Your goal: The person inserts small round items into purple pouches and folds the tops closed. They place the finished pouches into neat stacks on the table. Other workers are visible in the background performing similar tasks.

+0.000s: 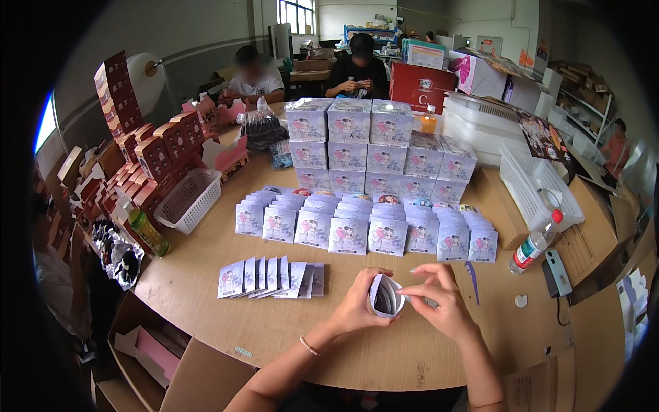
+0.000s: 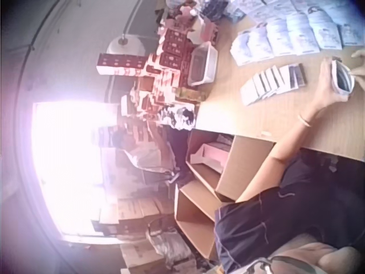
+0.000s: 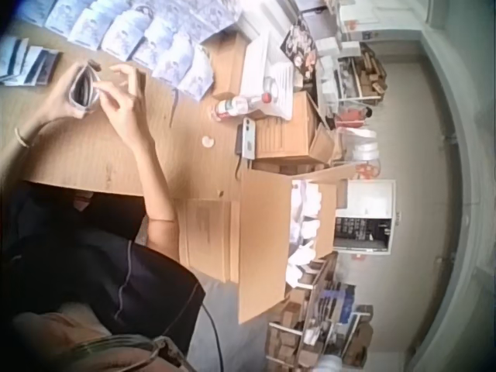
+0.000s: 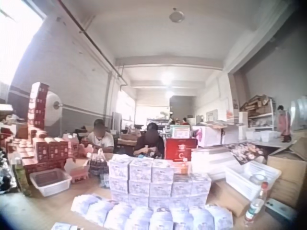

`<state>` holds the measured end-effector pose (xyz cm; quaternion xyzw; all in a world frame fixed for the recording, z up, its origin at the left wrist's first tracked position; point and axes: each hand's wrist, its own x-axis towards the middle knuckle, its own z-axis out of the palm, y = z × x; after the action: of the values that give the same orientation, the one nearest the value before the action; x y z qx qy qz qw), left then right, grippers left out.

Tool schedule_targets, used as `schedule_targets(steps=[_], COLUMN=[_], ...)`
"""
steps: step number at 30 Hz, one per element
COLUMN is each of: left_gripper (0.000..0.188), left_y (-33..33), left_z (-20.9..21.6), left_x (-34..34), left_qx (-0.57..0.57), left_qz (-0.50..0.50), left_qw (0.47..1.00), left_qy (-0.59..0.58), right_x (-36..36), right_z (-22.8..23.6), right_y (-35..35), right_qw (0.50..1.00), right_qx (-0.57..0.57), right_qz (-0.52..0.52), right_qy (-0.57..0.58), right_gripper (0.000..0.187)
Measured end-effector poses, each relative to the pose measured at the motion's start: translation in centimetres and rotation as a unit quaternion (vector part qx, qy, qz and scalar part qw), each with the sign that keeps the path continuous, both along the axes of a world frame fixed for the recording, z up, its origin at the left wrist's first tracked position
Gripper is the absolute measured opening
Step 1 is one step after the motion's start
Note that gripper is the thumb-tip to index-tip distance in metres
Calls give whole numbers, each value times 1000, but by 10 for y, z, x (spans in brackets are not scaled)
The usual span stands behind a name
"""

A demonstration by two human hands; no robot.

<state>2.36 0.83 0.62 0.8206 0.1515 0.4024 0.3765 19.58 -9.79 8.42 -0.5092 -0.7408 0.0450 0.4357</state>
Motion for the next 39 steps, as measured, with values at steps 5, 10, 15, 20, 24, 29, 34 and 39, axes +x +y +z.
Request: schedule_targets(steps=[5, 10, 15, 20, 24, 29, 34, 39], left_gripper=[90, 100, 100, 108, 112, 115, 112, 111], left_y=[-1, -8, -1, 1, 5, 2, 2, -1], left_z=[-4, 24, 34, 11, -1, 4, -2, 4], left_x=[-4, -10, -19, -21, -19, -22, -28, -29], left_qx=[-76, -297, -295, -374, -366, -400, -436, -482], left_qz=[-79, -267, -375, -522, -574, -575, -583, -589], left_qw=[991, 898, 839, 765, 732, 714, 684, 646], left_qy=[73, 187, 262, 51, 22, 5, -53, -64], right_x=[-10, -17, -21, -8, -13, -26, -38, -33], right_z=[39, 51, 53, 74, 66, 62, 62, 55], right_y=[16, 16, 15, 10, 4, 7, 8, 7], right_qw=[964, 920, 931, 958, 913, 900, 890, 959], right_qx=[-92, -169, -149, -214, -278, -307, -341, -215], right_qz=[76, 155, 216, 190, 173, 155, 189, 181], right_qy=[-238, -317, -252, 31, 246, 270, 238, 32], right_gripper=[18, 10, 11, 6, 8, 9, 11, 8])
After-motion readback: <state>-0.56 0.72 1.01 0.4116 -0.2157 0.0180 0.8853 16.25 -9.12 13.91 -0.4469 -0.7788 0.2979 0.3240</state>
